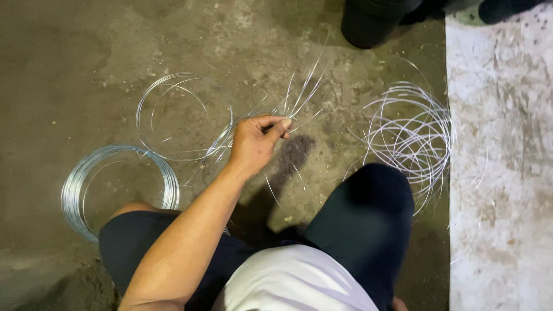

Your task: The person sits on the floor and repeatedly cuts lengths of thin metal wire using shears. They pull wire from a coil, measure a length by hand, cut it, and place the cut pieces into a growing pile on the floor.

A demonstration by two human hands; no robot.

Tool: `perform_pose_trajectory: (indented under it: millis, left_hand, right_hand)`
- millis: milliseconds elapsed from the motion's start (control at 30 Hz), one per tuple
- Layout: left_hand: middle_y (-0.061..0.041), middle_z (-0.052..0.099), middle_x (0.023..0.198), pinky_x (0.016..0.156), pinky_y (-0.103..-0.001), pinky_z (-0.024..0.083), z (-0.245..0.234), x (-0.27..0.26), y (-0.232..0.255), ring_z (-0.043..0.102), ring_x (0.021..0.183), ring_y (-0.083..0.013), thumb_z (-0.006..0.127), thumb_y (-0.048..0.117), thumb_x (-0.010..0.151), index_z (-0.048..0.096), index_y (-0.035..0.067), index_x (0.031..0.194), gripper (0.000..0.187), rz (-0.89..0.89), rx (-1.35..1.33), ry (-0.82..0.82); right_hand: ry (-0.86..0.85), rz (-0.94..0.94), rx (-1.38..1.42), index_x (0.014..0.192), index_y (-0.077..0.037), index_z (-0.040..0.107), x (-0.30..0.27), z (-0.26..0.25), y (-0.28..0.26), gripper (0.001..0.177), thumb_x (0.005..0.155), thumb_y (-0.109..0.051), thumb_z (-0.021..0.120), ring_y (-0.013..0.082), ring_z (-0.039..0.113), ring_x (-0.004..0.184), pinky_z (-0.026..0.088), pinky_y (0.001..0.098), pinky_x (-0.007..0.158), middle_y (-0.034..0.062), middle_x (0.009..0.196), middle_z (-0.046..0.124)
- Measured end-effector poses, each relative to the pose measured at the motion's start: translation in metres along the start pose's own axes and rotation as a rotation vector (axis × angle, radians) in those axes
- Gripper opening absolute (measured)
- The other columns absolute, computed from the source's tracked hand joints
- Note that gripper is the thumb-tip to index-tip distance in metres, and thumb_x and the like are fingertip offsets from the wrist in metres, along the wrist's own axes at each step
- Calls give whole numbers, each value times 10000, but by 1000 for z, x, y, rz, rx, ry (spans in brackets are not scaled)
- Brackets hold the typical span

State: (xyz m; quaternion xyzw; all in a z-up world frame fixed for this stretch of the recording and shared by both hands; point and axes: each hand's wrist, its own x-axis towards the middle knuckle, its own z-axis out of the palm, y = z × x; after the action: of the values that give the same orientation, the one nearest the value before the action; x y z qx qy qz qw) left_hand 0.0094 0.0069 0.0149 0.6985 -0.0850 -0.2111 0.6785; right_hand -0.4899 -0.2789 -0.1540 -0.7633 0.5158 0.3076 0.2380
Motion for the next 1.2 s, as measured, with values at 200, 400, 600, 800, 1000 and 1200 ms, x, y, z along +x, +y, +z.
perform_pose_trajectory:
  millis: [200, 400, 600, 800, 1000, 1200]
  left_hand:
    - [-24, 770, 839, 671, -227, 522, -11, 0, 7, 685, 755, -57, 717, 173, 955, 781, 11, 1047, 197, 2, -44, 45]
    - [-32, 780, 835, 710, -244, 551, -20, 0, 11, 701, 761, -70, 714, 196, 958, 783, 8, 1032, 213, 86, 11, 83]
    - [-34, 784, 838, 699, -256, 548, -20, -1, 14, 702, 756, -84, 715, 208, 948, 785, 23, 1037, 218, 91, 31, 81]
    - [-43, 788, 816, 667, -270, 532, -23, 0, 19, 695, 727, -89, 724, 242, 936, 788, 32, 1029, 239, 23, 71, 87]
    - [-19, 786, 800, 663, -263, 538, -28, 3, 24, 706, 728, -70, 711, 267, 933, 793, 63, 1039, 245, 48, 14, 65]
    - [-20, 782, 788, 613, -270, 503, -32, 4, 26, 632, 662, -64, 712, 282, 936, 805, 59, 1007, 252, 19, 93, 44]
  right_hand:
    - [314, -60, 254, 1245, -52, 595, 6, -115, -31, 491, 800, -128, 787, 255, 660, 897, 540, 335, 724, 138, 1056, 708]
    - [484, -267, 497, 1195, -58, 649, -30, -223, -95, 420, 806, -114, 797, 243, 653, 866, 533, 320, 697, 127, 1023, 715]
    - [243, -522, 549, 1145, -64, 703, -44, -259, -204, 350, 813, -100, 806, 231, 647, 834, 526, 306, 669, 117, 989, 723]
    - [-543, -110, 954, 995, -61, 638, -63, -213, -345, 327, 811, -331, 641, 220, 697, 908, 562, 330, 743, 72, 916, 663]
    - [-411, -717, 53, 907, -86, 643, -92, -202, -420, 297, 887, -371, 723, 133, 589, 599, 498, 282, 551, 22, 675, 589]
    - [-489, -762, 116, 798, -71, 613, -95, -194, -440, 340, 923, -368, 722, 105, 481, 488, 404, 284, 453, -11, 570, 534]
